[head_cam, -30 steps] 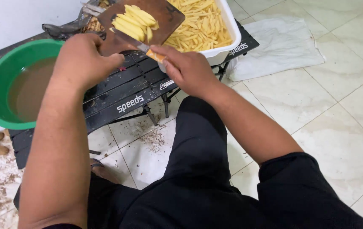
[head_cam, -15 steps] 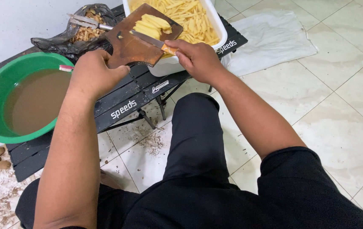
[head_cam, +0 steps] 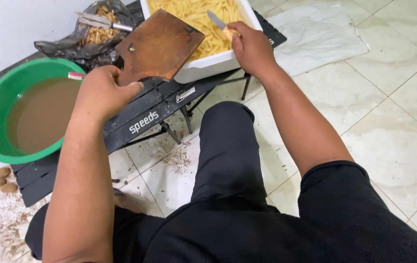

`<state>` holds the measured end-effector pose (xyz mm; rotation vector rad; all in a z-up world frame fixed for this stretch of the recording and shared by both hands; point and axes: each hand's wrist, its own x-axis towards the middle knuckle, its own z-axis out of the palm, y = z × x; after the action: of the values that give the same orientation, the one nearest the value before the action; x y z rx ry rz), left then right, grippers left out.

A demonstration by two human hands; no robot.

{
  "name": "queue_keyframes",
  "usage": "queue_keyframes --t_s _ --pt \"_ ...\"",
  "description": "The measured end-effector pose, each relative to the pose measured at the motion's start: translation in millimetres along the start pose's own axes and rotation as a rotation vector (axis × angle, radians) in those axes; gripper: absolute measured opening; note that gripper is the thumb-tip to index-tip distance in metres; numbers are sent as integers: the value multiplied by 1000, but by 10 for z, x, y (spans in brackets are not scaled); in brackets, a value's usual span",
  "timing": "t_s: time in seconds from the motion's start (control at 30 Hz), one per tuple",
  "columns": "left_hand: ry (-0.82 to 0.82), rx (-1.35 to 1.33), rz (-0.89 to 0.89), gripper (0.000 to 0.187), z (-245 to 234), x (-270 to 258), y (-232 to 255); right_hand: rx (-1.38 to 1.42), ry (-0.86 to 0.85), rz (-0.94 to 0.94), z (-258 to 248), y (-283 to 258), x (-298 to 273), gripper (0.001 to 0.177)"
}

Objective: Peeling potatoes and slicing them into French fries using a knife on a small cutting board.

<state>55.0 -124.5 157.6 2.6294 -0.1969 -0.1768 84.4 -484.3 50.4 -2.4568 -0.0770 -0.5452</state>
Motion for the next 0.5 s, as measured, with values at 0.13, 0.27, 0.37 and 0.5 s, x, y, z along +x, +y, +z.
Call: queue_keyframes --t_s 0.13,0.27,0.37,0.5 --pt "1 39 -19 52 63 47 -54 246 -81 141 -91 -793 -253 37" --pt "60 36 96 35 208 126 -221 337 -203 -269 103 -1162 -493 41" --pt "109 20 178 42 277 147 -370 300 -229 -319 190 -1255 -511 40" --pt "67 36 61 46 117 -172 -295 -9 -168 -68 297 -818 -150 44"
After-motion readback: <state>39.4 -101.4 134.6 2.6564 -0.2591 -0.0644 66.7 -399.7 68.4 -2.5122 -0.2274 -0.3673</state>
